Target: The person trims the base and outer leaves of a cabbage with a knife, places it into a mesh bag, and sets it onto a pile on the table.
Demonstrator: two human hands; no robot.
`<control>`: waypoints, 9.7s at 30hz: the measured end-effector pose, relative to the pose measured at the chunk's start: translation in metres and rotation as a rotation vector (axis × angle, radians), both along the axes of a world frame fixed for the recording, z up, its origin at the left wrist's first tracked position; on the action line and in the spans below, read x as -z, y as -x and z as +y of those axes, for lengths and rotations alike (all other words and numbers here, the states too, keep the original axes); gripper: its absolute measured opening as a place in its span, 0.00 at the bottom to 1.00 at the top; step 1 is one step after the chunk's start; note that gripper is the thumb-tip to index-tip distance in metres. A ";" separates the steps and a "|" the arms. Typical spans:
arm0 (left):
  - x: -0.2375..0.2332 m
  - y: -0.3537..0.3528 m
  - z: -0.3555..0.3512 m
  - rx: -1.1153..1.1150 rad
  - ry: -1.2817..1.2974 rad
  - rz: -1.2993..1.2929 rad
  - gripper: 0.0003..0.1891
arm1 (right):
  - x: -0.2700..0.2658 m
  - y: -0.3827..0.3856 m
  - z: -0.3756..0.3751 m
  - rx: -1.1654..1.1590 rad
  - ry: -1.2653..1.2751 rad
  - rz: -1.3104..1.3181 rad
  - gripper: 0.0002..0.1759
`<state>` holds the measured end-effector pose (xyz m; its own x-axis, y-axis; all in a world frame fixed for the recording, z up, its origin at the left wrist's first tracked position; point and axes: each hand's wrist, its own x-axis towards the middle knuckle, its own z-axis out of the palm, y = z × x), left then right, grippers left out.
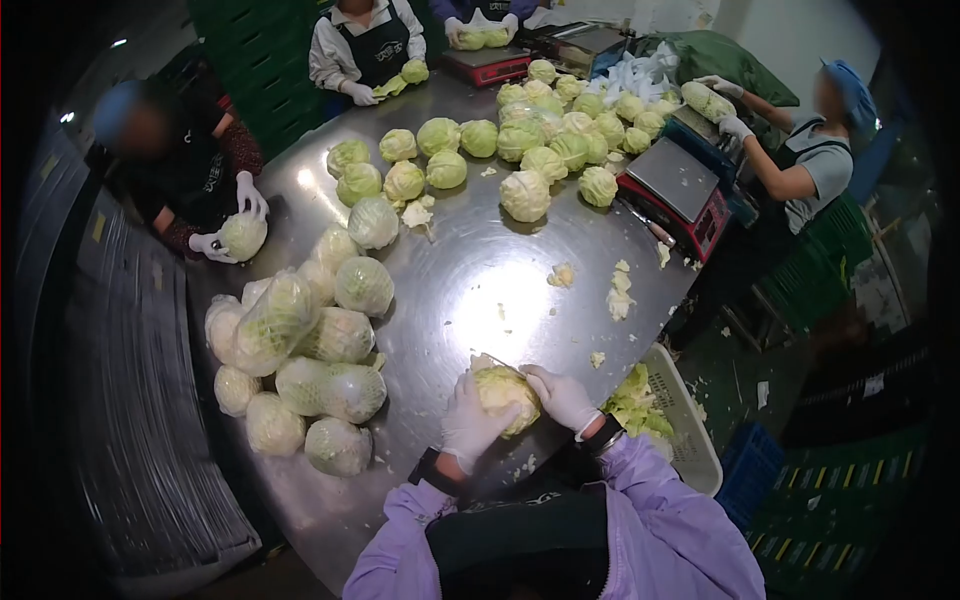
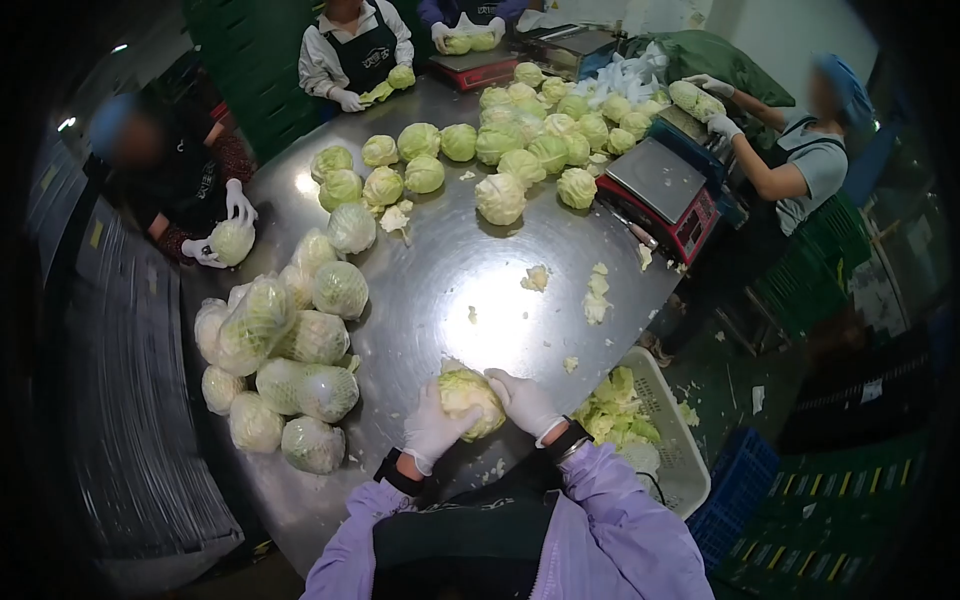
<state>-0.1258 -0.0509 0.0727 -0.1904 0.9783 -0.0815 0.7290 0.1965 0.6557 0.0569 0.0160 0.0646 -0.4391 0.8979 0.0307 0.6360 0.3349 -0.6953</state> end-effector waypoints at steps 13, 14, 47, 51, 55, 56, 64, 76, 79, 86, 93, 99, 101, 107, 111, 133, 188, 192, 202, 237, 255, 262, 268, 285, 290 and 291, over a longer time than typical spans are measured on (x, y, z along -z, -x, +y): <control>-0.008 -0.001 0.001 0.062 0.020 -0.015 0.50 | 0.020 -0.008 0.015 0.069 0.325 0.125 0.15; -0.008 -0.001 0.002 0.055 0.036 -0.019 0.50 | 0.032 -0.010 0.018 0.061 0.237 0.156 0.14; -0.002 0.003 -0.060 -0.042 -0.109 0.045 0.47 | 0.019 0.011 -0.051 0.015 0.112 0.198 0.39; 0.002 0.017 -0.057 0.000 -0.089 -0.008 0.48 | 0.004 -0.004 -0.039 -0.021 0.441 0.184 0.27; 0.032 0.049 -0.062 0.069 -0.213 -0.351 0.48 | 0.022 -0.013 -0.030 0.064 0.861 0.586 0.20; 0.044 0.057 -0.064 0.065 -0.216 -0.350 0.48 | 0.035 -0.013 -0.028 0.059 0.860 0.584 0.20; 0.053 0.075 -0.071 -0.015 0.015 -0.861 0.52 | 0.025 0.005 -0.017 0.101 0.780 0.586 0.25; -0.033 0.025 -0.021 0.128 -0.184 -0.079 0.37 | 0.004 0.015 -0.013 -0.211 0.476 0.227 0.27; -0.017 0.040 -0.019 0.227 -0.091 -0.027 0.50 | 0.010 0.008 -0.007 -0.254 0.615 0.305 0.24; -0.018 0.073 -0.037 0.316 0.040 -0.236 0.49 | 0.040 -0.030 0.020 -0.014 0.762 0.380 0.20; -0.005 0.067 -0.069 0.308 -0.083 -0.107 0.50 | -0.017 0.013 -0.018 -0.102 0.144 0.157 0.31; -0.005 0.068 -0.067 0.373 -0.045 -0.109 0.54 | 0.008 0.050 -0.050 -0.171 0.231 0.215 0.28; -0.017 0.068 -0.063 0.367 -0.013 -0.194 0.53 | 0.003 0.048 -0.041 -0.151 0.325 0.149 0.27; -0.029 0.075 -0.056 0.438 0.024 -0.318 0.50 | 0.041 0.051 -0.020 -0.204 0.025 -0.070 0.24; -0.036 0.074 -0.062 0.406 0.025 -0.395 0.48 | 0.035 0.053 -0.015 -0.222 -0.067 -0.080 0.20; 0.016 0.047 -0.106 -0.195 0.022 -0.737 0.49 | 0.009 0.037 -0.039 -0.140 0.393 0.241 0.38; -0.008 0.039 -0.022 0.081 -0.122 -0.462 0.48 | 0.076 -0.008 0.050 0.118 0.182 -0.040 0.15; 0.044 0.053 -0.051 -0.027 -0.260 -0.542 0.49 | 0.090 -0.014 0.036 0.132 0.060 0.016 0.17; 0.013 0.009 -0.032 -0.121 -0.235 -0.026 0.48 | -0.003 0.040 -0.044 -0.016 -0.027 0.072 0.35; 0.013 0.047 -0.024 0.003 -0.109 -0.284 0.51 | 0.010 0.035 -0.012 -0.040 0.322 0.202 0.37; 0.025 0.076 -0.012 0.127 -0.030 -0.218 0.49 | -0.005 0.045 -0.017 -0.011 0.048 0.109 0.32; 0.038 0.107 -0.003 0.113 0.106 -0.833 0.46 | 0.025 0.026 0.008 -0.094 0.465 0.354 0.24; 0.037 0.114 0.000 0.079 0.151 -0.966 0.44 | 0.022 0.025 -0.001 -0.043 0.227 0.328 0.31; 0.030 0.130 0.019 0.231 0.345 -0.824 0.41 | 0.004 0.046 0.025 0.038 0.544 0.192 0.20; 0.047 0.143 0.016 0.273 0.248 -0.879 0.39 | 0.028 0.036 0.028 -0.007 0.857 0.461 0.20; 0.035 0.140 0.015 0.260 0.284 -0.932 0.38 | 0.030 0.038 0.029 -0.017 0.870 0.644 0.20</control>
